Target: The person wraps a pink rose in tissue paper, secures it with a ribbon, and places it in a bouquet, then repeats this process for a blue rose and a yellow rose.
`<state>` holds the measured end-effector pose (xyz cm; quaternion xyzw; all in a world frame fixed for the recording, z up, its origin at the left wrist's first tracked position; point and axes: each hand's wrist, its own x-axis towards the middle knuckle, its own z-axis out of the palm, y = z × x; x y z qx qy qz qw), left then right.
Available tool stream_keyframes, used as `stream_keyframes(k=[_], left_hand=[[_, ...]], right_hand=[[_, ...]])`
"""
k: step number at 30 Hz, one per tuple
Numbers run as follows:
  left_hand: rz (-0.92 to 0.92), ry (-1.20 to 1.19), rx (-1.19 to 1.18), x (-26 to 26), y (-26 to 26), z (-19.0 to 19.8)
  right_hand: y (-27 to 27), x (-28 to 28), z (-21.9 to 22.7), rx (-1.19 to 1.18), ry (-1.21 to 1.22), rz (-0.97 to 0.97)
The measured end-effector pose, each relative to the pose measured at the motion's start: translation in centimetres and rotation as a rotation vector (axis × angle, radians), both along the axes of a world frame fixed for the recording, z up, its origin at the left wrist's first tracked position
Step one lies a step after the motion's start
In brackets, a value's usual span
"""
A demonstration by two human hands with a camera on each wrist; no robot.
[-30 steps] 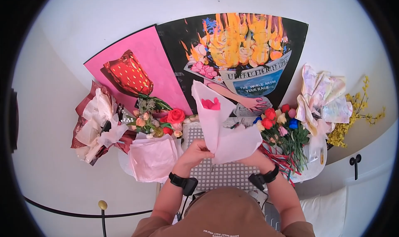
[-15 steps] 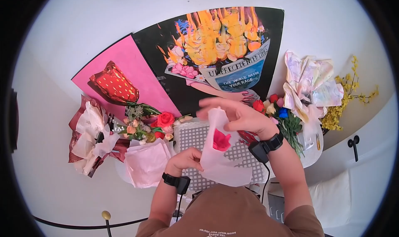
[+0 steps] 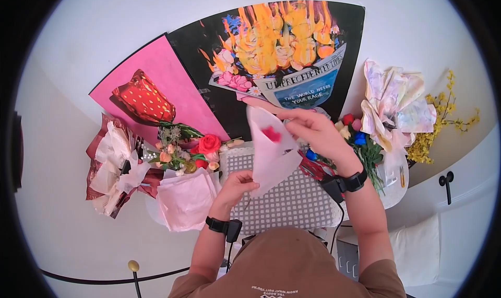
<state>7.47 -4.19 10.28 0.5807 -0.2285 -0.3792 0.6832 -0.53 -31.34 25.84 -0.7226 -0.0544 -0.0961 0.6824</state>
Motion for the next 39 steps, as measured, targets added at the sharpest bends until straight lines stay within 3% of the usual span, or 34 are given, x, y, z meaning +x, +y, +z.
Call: stream_keyframes(k=[2, 6, 8, 11, 15, 17, 21, 24, 26, 29, 33, 35, 36, 39], left_hand=[[0.021, 0.092, -0.131, -0.2, 0.0, 0.1], [0.084, 0.141, -0.238, 0.0, -0.5, 1.7], [0.136, 0.145, -0.319, 0.1, -1.1, 2.3], [0.200, 0.170, -0.386, 0.0, -2.2, 2.6], [0.287, 0.128, -0.430, -1.1, -3.9, 3.6], [0.333, 0.022, -0.353, -1.5, -4.0, 3.9], [0.340, -0.039, -0.270, -1.7, -3.5, 4.5], [0.281, -0.013, -0.317, -1.1, -3.0, 5.7], [0.183, 0.147, -0.436, -0.5, -2.6, 6.8], [0.245, 0.186, -0.545, -1.1, -2.8, 9.5], [0.193, 0.181, -0.602, 0.1, -2.6, 8.4], [-0.010, 0.263, -0.687, 0.5, -2.3, 7.8], [-0.011, 0.264, -0.686, 0.3, -2.3, 7.2], [-0.026, 0.303, -0.529, -0.6, -2.6, 6.1]], right_hand=[[-1.4, -0.6, -0.2, 0.084, -0.072, -0.088], [-3.2, -0.8, -7.1, 0.297, -0.022, -0.328], [-0.8, -1.8, -8.5, 0.229, 0.058, -0.290], [3.2, -2.3, -10.0, 0.211, 0.164, 0.036], [7.8, -2.4, -10.4, 0.118, 0.085, 0.045], [8.5, -2.3, -9.8, -0.080, 0.185, -0.137], [9.1, -2.3, -10.0, -0.102, 0.154, -0.168], [9.1, -2.5, -10.1, -0.088, 0.140, -0.092], [9.2, -2.4, -10.4, -0.050, 0.136, 0.002], [9.1, -2.3, -11.2, 0.024, 0.133, 0.141], [9.1, -2.7, -10.7, 0.182, 0.206, 0.222], [8.7, -2.8, -9.8, 0.180, 0.206, 0.282], [8.5, -2.7, -9.6, 0.181, 0.206, 0.282], [7.8, -2.8, -9.6, 0.249, 0.230, 0.283]])
